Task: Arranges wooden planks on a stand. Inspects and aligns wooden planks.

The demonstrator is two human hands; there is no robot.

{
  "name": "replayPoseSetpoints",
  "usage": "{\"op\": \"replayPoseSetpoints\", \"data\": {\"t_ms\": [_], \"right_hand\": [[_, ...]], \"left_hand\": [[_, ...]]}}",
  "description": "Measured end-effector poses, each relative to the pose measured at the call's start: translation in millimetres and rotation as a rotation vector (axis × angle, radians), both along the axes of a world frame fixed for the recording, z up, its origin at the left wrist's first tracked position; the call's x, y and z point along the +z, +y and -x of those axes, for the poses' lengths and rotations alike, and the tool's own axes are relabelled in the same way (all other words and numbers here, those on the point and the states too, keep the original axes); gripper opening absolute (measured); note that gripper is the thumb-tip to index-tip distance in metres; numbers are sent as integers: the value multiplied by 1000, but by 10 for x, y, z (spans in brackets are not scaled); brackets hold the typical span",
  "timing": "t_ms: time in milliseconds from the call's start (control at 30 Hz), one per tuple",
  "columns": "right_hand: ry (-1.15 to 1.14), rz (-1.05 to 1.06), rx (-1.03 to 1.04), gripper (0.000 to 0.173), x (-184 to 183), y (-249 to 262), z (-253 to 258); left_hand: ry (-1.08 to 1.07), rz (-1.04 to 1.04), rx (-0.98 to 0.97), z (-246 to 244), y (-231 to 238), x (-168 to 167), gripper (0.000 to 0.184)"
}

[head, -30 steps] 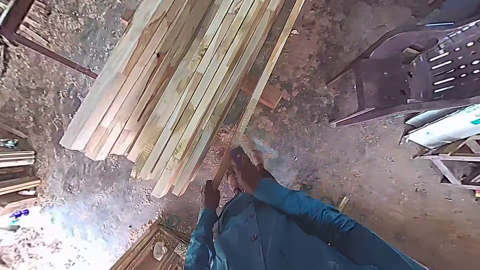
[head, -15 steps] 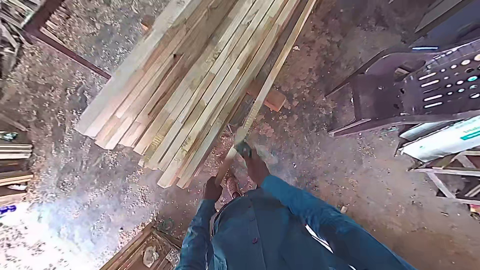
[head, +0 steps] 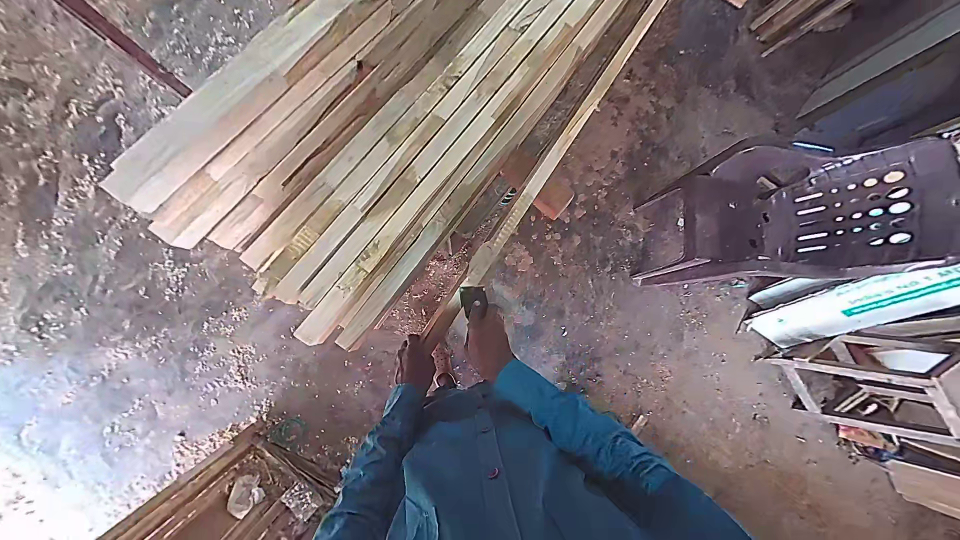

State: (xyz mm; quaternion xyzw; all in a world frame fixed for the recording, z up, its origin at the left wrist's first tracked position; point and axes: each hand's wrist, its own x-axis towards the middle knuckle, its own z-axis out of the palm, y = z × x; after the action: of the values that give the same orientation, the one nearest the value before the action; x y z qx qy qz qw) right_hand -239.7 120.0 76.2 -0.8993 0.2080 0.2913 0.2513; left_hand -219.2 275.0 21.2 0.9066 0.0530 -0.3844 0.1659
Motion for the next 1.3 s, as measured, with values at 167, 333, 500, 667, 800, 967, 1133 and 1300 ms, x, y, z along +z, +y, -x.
{"op": "replayPoseSetpoints", "data": {"t_ms": [167, 333, 500, 667, 800, 967, 1133, 1300], "right_hand": [[-18, 88, 36, 47, 363, -452, -119], [-37, 210, -109, 34, 342, -1124, -795], [-11, 63, 72, 28, 299, -340, -164], [153, -49, 148, 41, 664, -338, -68], [-234, -179, 4, 28, 600, -1331, -391], [-499, -31, -76, 46, -180, -2034, -1186], [-328, 41, -39, 68, -664, -1700, -1032], [-223, 36, -99, 45, 6, -1836, -991]], "left_hand": [[-36, -223, -259, 38, -148, 163, 68], [-93, -322, -389, 247, -251, -80, 72], [-213, -355, -346, 338, -268, -190, 57], [30, -94, -237, 59, -102, 116, 61], [503, 484, 84, -464, 483, -338, 40], [511, 454, 218, -715, 624, -382, 44], [333, 316, -132, -715, 536, -331, 65], [83, -20, -47, -388, 203, -39, 66]]}}
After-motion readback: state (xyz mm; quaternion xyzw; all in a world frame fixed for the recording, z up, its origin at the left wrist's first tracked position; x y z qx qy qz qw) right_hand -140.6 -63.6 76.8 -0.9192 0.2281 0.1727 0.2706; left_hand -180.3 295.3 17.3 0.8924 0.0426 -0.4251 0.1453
